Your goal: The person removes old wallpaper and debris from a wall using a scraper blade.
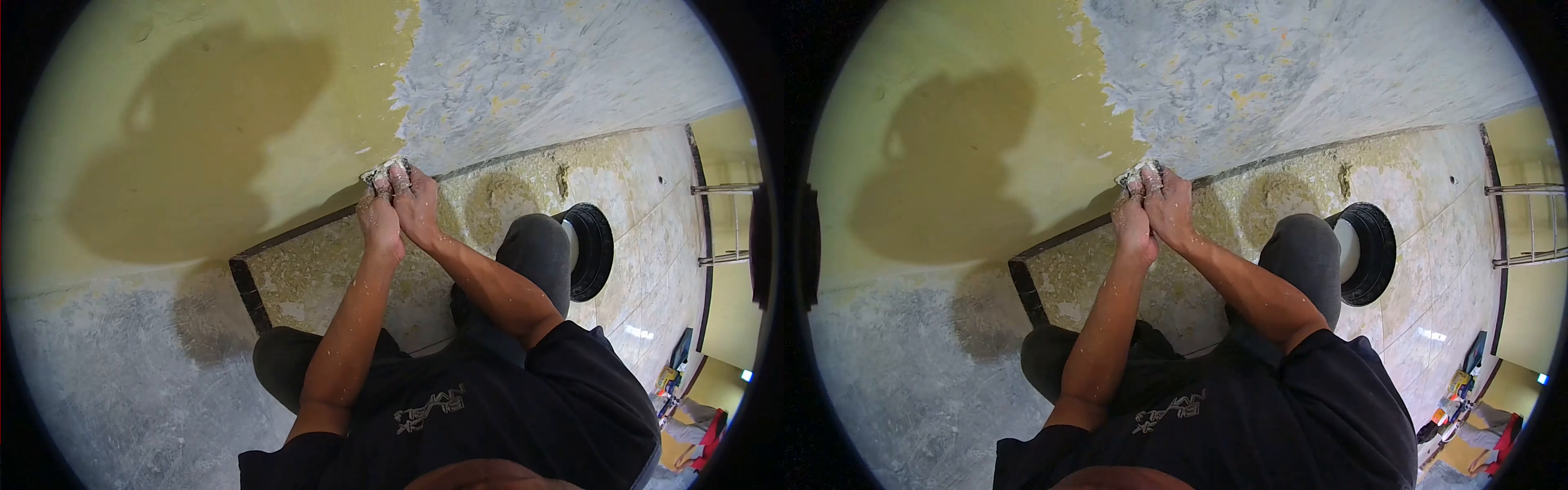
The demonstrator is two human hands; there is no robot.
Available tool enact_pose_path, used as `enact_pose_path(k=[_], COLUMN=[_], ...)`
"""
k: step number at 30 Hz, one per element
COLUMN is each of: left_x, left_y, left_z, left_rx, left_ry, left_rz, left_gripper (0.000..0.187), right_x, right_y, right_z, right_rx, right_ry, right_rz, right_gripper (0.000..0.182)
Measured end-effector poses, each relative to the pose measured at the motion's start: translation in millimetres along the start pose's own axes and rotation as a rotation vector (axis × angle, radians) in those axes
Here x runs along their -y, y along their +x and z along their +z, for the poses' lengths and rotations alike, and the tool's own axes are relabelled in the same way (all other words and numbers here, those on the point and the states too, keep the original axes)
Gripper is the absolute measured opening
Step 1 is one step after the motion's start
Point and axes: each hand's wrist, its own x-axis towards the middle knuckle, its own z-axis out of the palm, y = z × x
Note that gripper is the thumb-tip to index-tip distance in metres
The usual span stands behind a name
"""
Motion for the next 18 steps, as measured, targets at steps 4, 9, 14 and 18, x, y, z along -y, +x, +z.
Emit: enact_pose_path(k=[4,9,14,18], left_x=[-2,-3,45,60], left_y=[-1,0,24,35], left_z=[2,13,-2,-6], left_rx=[0.066,0.063,-0.016,0.002], left_ry=[-0.003,-0.097,0.004,0.053], left_rz=[0.112,0.131,0.143,0.041], left_gripper=[0.033,0.036,0.047,0.049], right_x=[22,29,-35,-77], right_y=[4,15,4,12], right_z=[-9,-9,-15,-17], right_rx=[0.048,0.010,0.010,0.038], right_ry=[-0.193,-0.152,-0.193,-0.267], right_rz=[-0.154,-0.277,-0.120,-0.175], right_gripper=[0.026,0.028,0.031,0.042])
